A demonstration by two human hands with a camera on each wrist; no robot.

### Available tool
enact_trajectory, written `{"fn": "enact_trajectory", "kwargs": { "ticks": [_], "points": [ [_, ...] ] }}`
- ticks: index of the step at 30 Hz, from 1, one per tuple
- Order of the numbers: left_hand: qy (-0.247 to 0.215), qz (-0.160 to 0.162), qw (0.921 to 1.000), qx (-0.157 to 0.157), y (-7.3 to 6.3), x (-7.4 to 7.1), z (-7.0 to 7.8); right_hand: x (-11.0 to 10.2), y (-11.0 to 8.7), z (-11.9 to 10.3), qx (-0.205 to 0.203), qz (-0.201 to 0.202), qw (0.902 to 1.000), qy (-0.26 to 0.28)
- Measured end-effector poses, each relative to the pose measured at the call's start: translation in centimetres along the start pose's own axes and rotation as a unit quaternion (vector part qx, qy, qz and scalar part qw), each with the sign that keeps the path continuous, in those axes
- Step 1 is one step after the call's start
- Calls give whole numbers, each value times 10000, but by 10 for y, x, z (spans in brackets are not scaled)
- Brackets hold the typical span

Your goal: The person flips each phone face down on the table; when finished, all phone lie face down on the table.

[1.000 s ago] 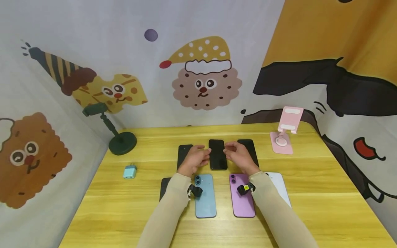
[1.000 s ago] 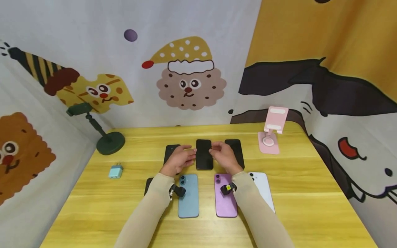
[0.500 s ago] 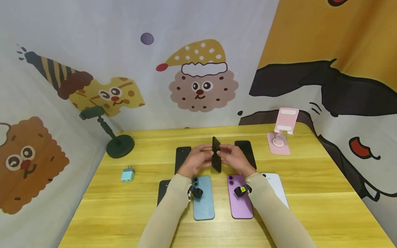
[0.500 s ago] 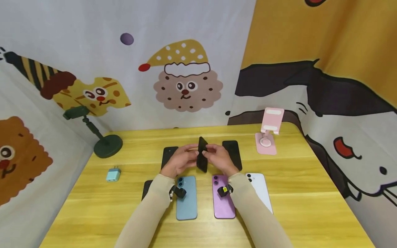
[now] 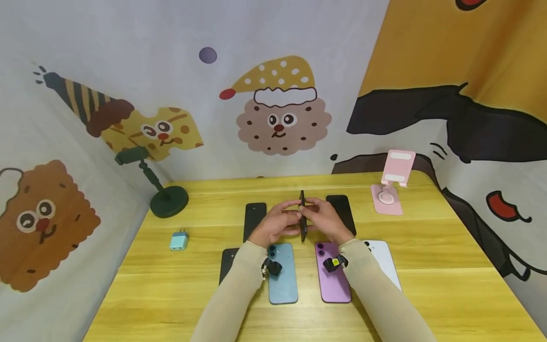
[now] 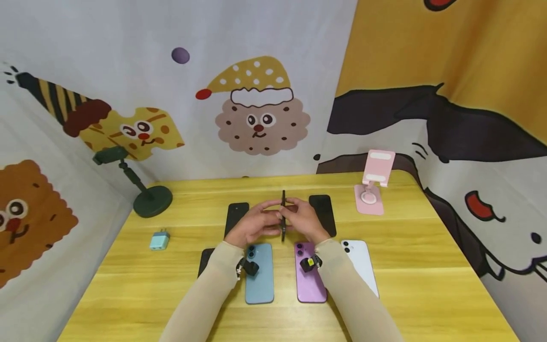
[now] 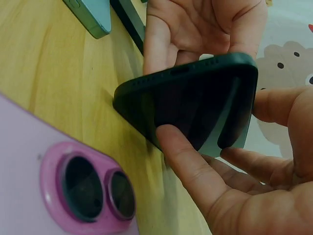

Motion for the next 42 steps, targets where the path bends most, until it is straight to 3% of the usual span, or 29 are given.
{"fn": "enact_trajectory", "kwargs": {
  "ticks": [10,23,31,42],
  "points": [
    [276,9,9996,-86,-1,0,-5,-5,-6,-3,-69,234,9997,16],
    [226,558,9982,20,-4,-6,-2,-16,-10,-8,-58,599,9982,34],
    [163,342,9992,110,-3,-4,-4,-17,-13,-17,-36,606,9971,448],
    [313,795,9962,174,1,-10,-2,-30,-6,-2,-110,626,9979,-99]
  ]
}}
Point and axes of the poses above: each hand's wrist, its own y-axis towards the middle knuckle, its own x-axis out of the palm, z = x × y, the point moved 4 cm from there along y, towards the middle knuckle
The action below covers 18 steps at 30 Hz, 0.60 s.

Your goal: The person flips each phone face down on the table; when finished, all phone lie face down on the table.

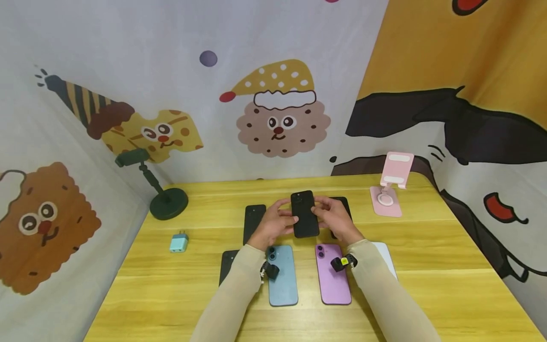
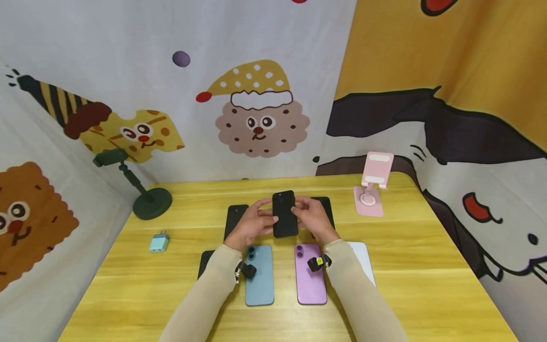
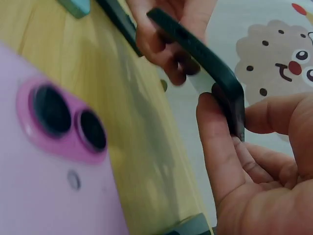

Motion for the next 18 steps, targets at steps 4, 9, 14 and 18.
{"fn": "enact_trajectory", "kwargs": {
  "ticks": [4,9,14,18],
  "points": [
    [273,210,9994,-15,0,-1,-1,-1,4,5,37,-135,9992,-379],
    [741,515,9959,37,-1,-3,-4,0,7,9,168,-178,9953,-938],
    [1031,547,9932,16,0,-4,-3,3,12,13,290,-275,9931,-1104],
    [1052,486,9933,-31,2,-3,-3,4,13,16,391,-298,9925,-1123]
  ]
}}
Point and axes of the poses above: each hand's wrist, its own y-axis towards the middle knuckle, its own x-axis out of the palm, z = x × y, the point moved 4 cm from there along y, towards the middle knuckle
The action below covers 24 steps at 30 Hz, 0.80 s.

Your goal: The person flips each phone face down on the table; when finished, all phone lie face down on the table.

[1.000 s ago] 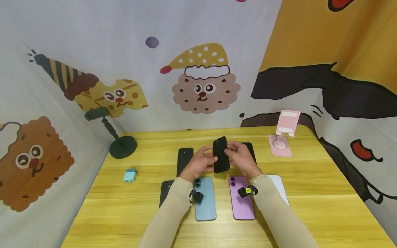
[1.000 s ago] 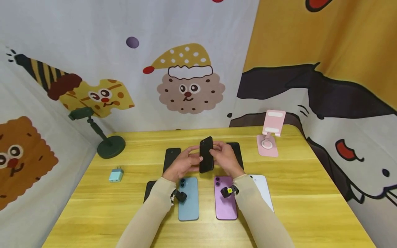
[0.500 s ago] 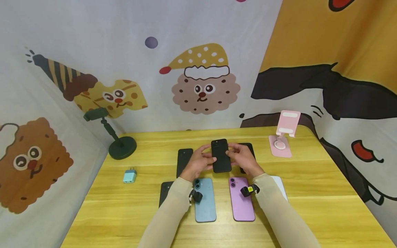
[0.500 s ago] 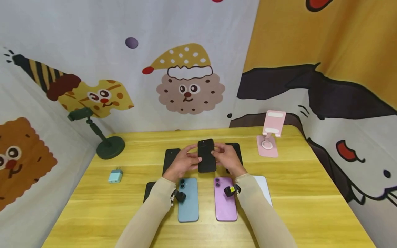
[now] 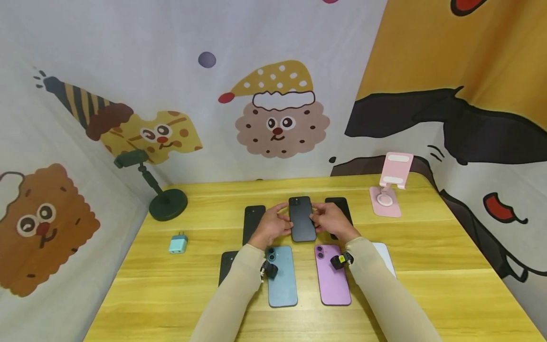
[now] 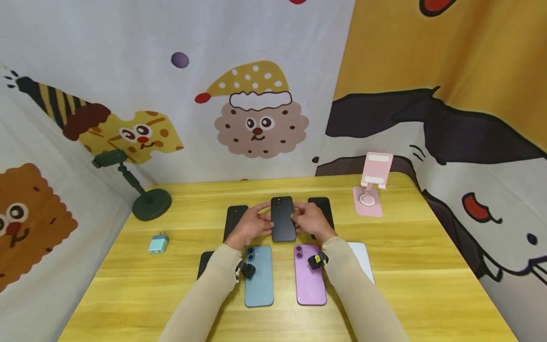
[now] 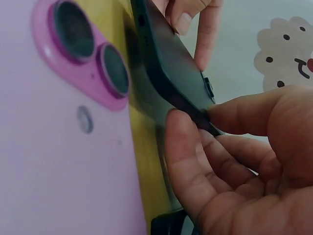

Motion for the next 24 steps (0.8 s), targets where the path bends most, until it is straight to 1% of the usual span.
{"fn": "enact_trajectory", "kwargs": {
  "ticks": [6,10,14,18,24],
  "points": [
    [72,-28,10000,0,0,0,-2,1,0,3,91,7,9999,-51],
    [211,-134,9997,-7,-1,0,0,2,-1,2,132,3,9998,-141],
    [201,-209,9996,-56,-3,0,2,2,-3,1,191,-7,9997,-140],
    [272,-199,9994,-98,-5,0,2,2,-3,0,208,-67,9997,-136],
    [455,-201,9987,-53,-6,0,3,2,-3,0,188,-120,9997,-53]
  ]
}}
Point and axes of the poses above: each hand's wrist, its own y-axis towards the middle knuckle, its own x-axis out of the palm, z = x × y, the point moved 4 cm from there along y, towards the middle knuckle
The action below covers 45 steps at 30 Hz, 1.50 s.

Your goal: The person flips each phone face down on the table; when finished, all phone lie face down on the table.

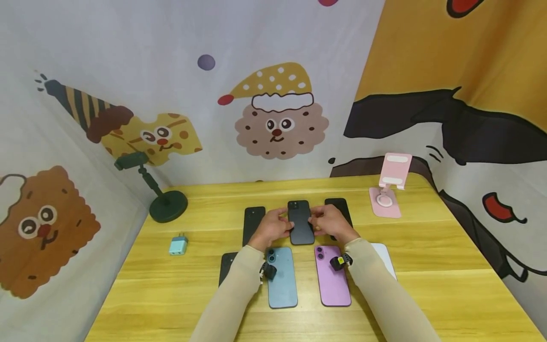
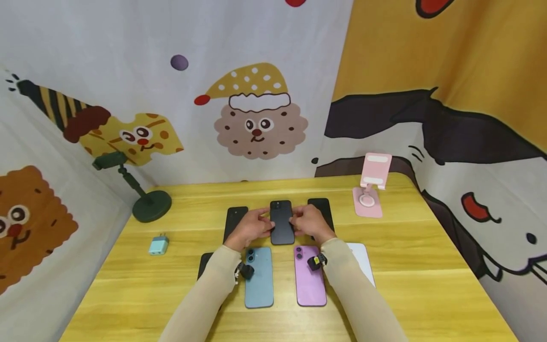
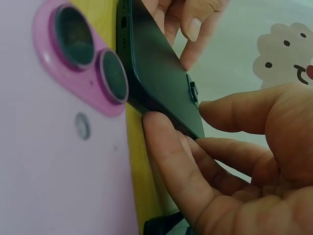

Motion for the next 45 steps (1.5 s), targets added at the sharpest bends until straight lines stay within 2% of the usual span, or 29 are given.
{"fn": "enact_trajectory", "kwargs": {
  "ticks": [12,21,24,27,30,34,40,45],
  "points": [
    [-121,-136,9998,15,-2,-1,-1,-3,-9,-6,-29,-36,9996,264],
    [168,-40,9999,-6,-3,1,4,-11,-11,-3,-135,-2,9997,219],
    [303,34,9995,86,-5,3,8,-17,-11,-2,-310,7,9993,187],
    [472,64,9984,312,-6,7,14,-23,-13,-2,-483,21,9988,114],
    [471,71,9973,564,-2,13,18,-30,-15,-2,-557,89,9984,95],
    [218,-7,9967,785,4,27,25,-41,-16,-1,-580,268,9979,111],
    [-182,-239,9956,892,11,49,34,-58,-21,7,-633,500,9967,57],
    [-305,-421,9947,884,16,70,37,-73,-24,18,-660,744,9950,7]
  ]
}}
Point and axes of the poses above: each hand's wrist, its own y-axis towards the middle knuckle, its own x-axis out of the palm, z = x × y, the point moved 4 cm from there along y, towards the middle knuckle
